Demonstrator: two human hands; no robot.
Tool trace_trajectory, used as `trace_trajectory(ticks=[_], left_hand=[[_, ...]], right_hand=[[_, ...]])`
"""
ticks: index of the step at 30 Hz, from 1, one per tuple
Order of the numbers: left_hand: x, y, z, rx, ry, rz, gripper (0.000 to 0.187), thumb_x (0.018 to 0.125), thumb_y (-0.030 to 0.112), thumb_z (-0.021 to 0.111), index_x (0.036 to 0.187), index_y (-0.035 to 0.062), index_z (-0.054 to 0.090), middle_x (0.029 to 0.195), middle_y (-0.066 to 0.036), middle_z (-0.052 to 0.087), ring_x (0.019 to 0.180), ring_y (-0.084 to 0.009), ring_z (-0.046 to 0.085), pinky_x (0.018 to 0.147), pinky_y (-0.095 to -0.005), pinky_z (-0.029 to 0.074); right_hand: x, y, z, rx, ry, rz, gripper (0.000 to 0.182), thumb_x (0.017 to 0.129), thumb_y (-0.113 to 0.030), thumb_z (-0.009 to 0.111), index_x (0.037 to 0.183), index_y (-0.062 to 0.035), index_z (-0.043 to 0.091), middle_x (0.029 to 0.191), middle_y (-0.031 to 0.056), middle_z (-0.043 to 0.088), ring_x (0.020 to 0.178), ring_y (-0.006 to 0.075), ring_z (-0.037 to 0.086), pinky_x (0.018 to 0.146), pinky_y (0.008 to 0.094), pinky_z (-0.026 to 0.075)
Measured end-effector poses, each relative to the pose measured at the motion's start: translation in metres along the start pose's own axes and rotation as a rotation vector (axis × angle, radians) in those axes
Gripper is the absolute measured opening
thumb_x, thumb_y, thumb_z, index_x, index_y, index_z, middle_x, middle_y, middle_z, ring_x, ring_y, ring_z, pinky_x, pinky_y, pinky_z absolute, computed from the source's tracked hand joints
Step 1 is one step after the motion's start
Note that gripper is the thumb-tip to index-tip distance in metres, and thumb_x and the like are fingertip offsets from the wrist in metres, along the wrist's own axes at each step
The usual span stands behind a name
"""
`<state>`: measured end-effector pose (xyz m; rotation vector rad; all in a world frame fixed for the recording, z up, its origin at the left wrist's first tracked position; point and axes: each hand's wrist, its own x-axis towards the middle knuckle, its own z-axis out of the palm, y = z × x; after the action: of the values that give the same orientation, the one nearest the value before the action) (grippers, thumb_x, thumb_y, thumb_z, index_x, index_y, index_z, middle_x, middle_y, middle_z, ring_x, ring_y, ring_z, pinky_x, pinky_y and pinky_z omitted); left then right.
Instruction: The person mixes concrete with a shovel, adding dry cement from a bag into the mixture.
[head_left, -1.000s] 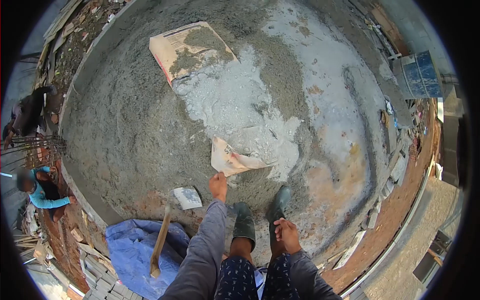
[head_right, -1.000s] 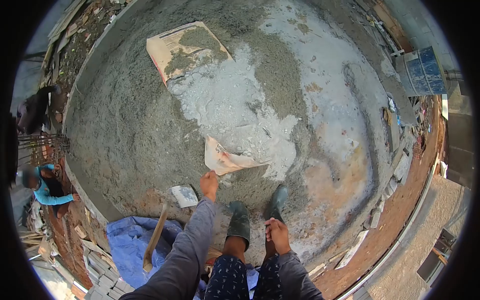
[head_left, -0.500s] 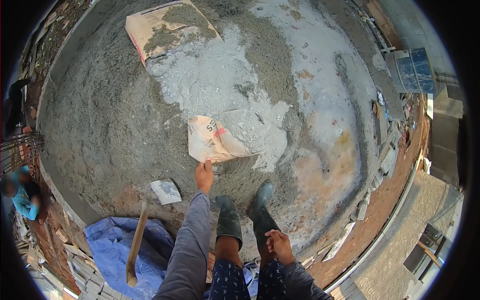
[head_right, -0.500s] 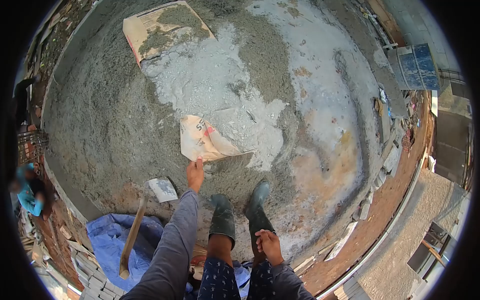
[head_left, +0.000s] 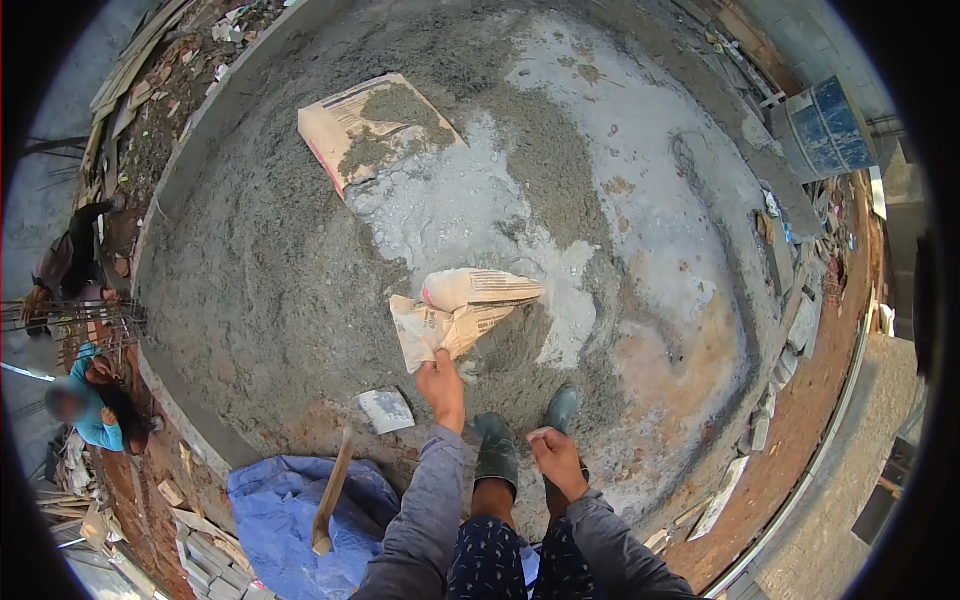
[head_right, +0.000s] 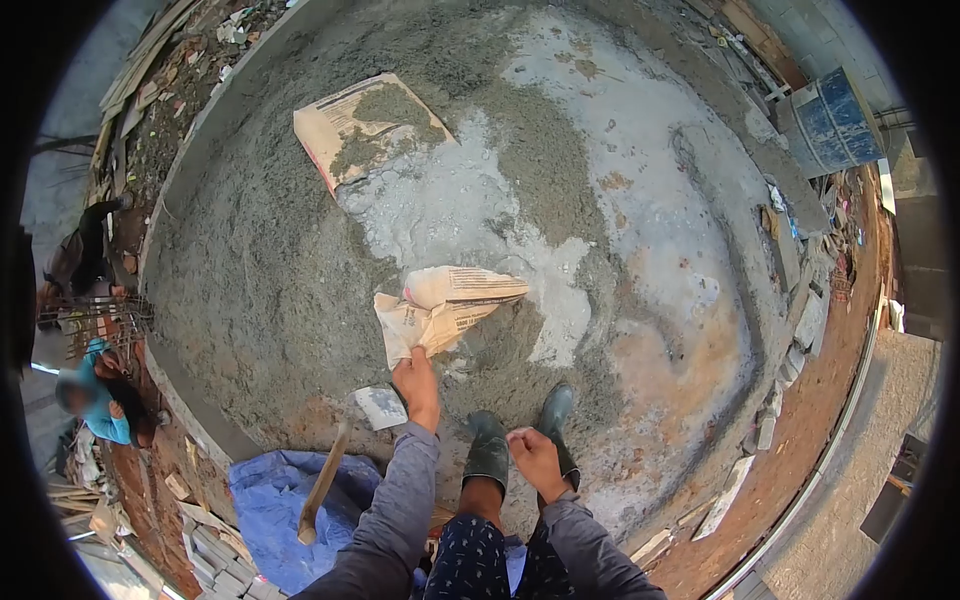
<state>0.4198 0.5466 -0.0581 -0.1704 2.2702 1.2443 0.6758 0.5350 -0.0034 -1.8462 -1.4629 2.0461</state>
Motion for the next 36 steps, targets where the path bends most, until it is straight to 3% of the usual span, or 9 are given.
trace_trajectory(ticks=[2, 6, 9, 12, 18, 24, 28, 31, 36], left_hand=[[0.002, 0.011, -0.003, -0.046, 0.019, -0.119, 0.038, 0.089, 0.025, 0.057, 0.074, -0.0094, 0.061, 0.066, -0.013, 0.062, 0.064, -0.0228, 0.055, 0.063, -0.0405, 0.042], [-0.001, 0.013, -0.006, -0.209, -0.066, -0.288, 0.033, 0.09, 0.027, 0.061, 0.071, 0.0, 0.057, 0.062, -0.004, 0.054, 0.052, -0.0157, 0.047, 0.049, -0.033, 0.034], [-0.009, 0.034, -0.012, -0.303, -0.132, -0.442, 0.029, 0.092, 0.028, 0.062, 0.076, 0.0058, 0.054, 0.062, 0.001, 0.047, 0.045, -0.0087, 0.039, 0.039, -0.0255, 0.026], [-0.016, 0.045, -0.016, -0.37, -0.159, -0.516, 0.029, 0.093, 0.028, 0.063, 0.076, 0.0074, 0.053, 0.06, 0.002, 0.043, 0.044, -0.0079, 0.035, 0.039, -0.0245, 0.024], [-0.021, 0.079, -0.037, -0.534, -0.214, -0.583, 0.028, 0.094, 0.029, 0.061, 0.075, 0.0102, 0.052, 0.059, 0.005, 0.037, 0.044, -0.0072, 0.03, 0.038, -0.0251, 0.022], [-0.024, 0.098, -0.053, -0.601, -0.337, -0.611, 0.028, 0.097, 0.03, 0.059, 0.078, 0.0098, 0.053, 0.059, 0.005, 0.038, 0.044, -0.0066, 0.03, 0.038, -0.0244, 0.023], [-0.033, 0.117, -0.066, -0.602, -0.464, -0.587, 0.032, 0.098, 0.035, 0.059, 0.085, 0.0062, 0.058, 0.06, 0.005, 0.04, 0.044, -0.0063, 0.034, 0.039, -0.0229, 0.025], [-0.05, 0.131, -0.085, -0.456, -0.56, -0.458, 0.034, 0.099, 0.037, 0.06, 0.093, 0.0029, 0.062, 0.061, 0.004, 0.043, 0.046, -0.0058, 0.039, 0.04, -0.022, 0.028], [-0.072, 0.063, -0.124, -0.263, -0.542, -0.454, 0.023, 0.096, 0.029, 0.064, 0.091, 0.0067, 0.068, 0.063, 0.005, 0.049, 0.048, -0.0046, 0.044, 0.041, -0.021, 0.033]], right_hand=[[0.034, -0.021, 0.026, -0.297, 0.032, -0.251, 0.025, 0.091, -0.02, 0.066, 0.109, -0.0024, 0.065, 0.074, 0.0064, 0.064, 0.06, 0.0147, 0.061, 0.057, 0.0327, 0.05], [0.092, -0.064, 0.077, -0.483, 0.18, -0.426, 0.056, 0.082, -0.017, 0.073, 0.132, -0.0074, 0.051, 0.091, 0.0124, 0.067, 0.076, 0.033, 0.066, 0.065, 0.0419, 0.051], [0.119, -0.094, 0.104, -0.563, 0.33, -0.581, 0.06, 0.08, -0.017, 0.076, 0.132, -0.0088, 0.049, 0.105, 0.0129, 0.062, 0.084, 0.0362, 0.065, 0.068, 0.0445, 0.051], [0.139, -0.109, 0.111, -0.557, 0.302, -0.655, 0.055, 0.078, -0.017, 0.077, 0.126, -0.0079, 0.052, 0.11, 0.0129, 0.057, 0.09, 0.0372, 0.063, 0.069, 0.0451, 0.051], [0.125, -0.147, 0.107, -0.648, 0.151, -0.871, 0.039, 0.077, -0.016, 0.075, 0.11, -0.0082, 0.056, 0.106, 0.0106, 0.056, 0.092, 0.0357, 0.063, 0.068, 0.046, 0.052], [0.119, -0.169, 0.099, -0.693, 0.104, -0.964, 0.022, 0.076, -0.006, 0.068, 0.096, -0.005, 0.059, 0.094, 0.0122, 0.059, 0.093, 0.0379, 0.061, 0.073, 0.0467, 0.052], [0.108, -0.189, 0.092, -0.701, 0.187, -0.961, 0.012, 0.079, -0.005, 0.063, 0.091, -0.0053, 0.061, 0.092, 0.0116, 0.061, 0.091, 0.0351, 0.062, 0.072, 0.046, 0.052], [0.11, -0.19, 0.085, -0.647, 0.319, -0.922, 0.008, 0.081, -0.006, 0.062, 0.089, -0.0049, 0.062, 0.091, 0.0122, 0.062, 0.091, 0.0352, 0.062, 0.073, 0.0459, 0.052], [0.122, -0.184, 0.073, -0.732, 0.304, -0.883, 0.011, 0.082, -0.005, 0.064, 0.091, -0.0043, 0.067, 0.091, 0.0138, 0.066, 0.089, 0.0345, 0.064, 0.075, 0.0437, 0.053]])
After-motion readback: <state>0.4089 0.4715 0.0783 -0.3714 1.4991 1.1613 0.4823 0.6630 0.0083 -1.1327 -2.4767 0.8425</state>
